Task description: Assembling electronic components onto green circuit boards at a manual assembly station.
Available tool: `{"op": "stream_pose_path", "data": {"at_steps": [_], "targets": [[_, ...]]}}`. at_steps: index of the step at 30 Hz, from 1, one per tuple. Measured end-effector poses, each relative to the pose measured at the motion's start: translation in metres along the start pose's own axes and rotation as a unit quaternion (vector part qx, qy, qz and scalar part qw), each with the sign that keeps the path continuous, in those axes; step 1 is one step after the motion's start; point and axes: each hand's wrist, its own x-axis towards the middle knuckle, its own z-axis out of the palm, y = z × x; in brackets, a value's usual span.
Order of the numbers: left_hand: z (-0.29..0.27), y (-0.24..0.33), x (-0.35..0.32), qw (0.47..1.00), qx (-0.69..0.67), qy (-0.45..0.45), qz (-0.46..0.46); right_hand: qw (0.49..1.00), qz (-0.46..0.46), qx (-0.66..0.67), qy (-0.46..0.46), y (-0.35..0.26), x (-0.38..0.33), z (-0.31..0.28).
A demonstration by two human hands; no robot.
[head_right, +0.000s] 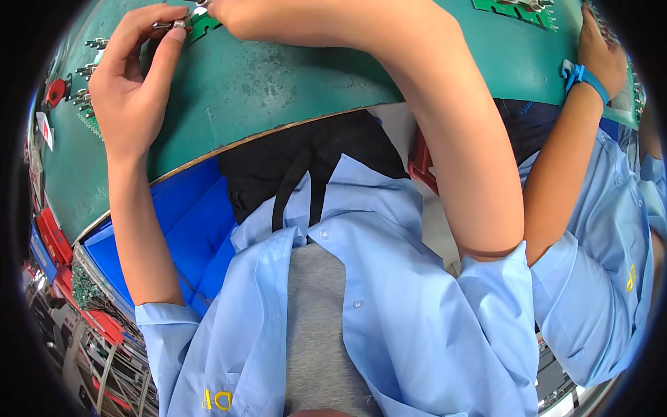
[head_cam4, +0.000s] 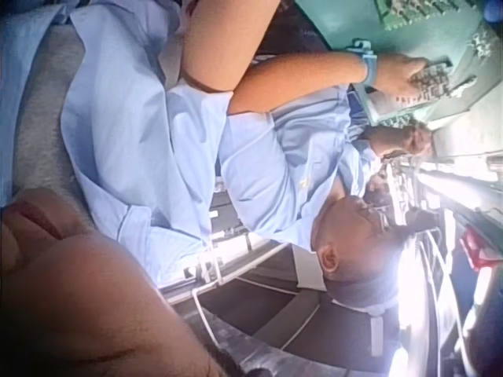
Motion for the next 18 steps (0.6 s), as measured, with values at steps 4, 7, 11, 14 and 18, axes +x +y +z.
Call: {"op": "stream_pose_path", "data": {"at_steps": [4, 7, 11, 14, 18], "targets": [[0.007, 0.002, 0.001, 0.999, -0.017, 0.031, 0.014, 1.000, -0.008, 0.003, 0.005, 0.008, -0.007, -0.004], [0.011, 0.010, 0.004, 0.999, -0.037, 0.018, -0.006, 1.000, -0.012, 0.004, 0.010, 0.018, -0.014, -0.010], [0.009, 0.002, 0.008, 0.999, 0.005, 0.012, 0.044, 0.999, -0.023, 0.015, 0.016, 0.027, -0.024, -0.016], [0.012, 0.003, 0.011, 0.996, 0.044, 0.011, 0.082, 0.999, -0.023, 0.026, 0.026, 0.034, -0.033, -0.026], [0.013, 0.009, 0.012, 0.982, 0.125, 0.023, 0.140, 0.998, -0.021, 0.044, 0.044, 0.049, -0.048, -0.041]]}}
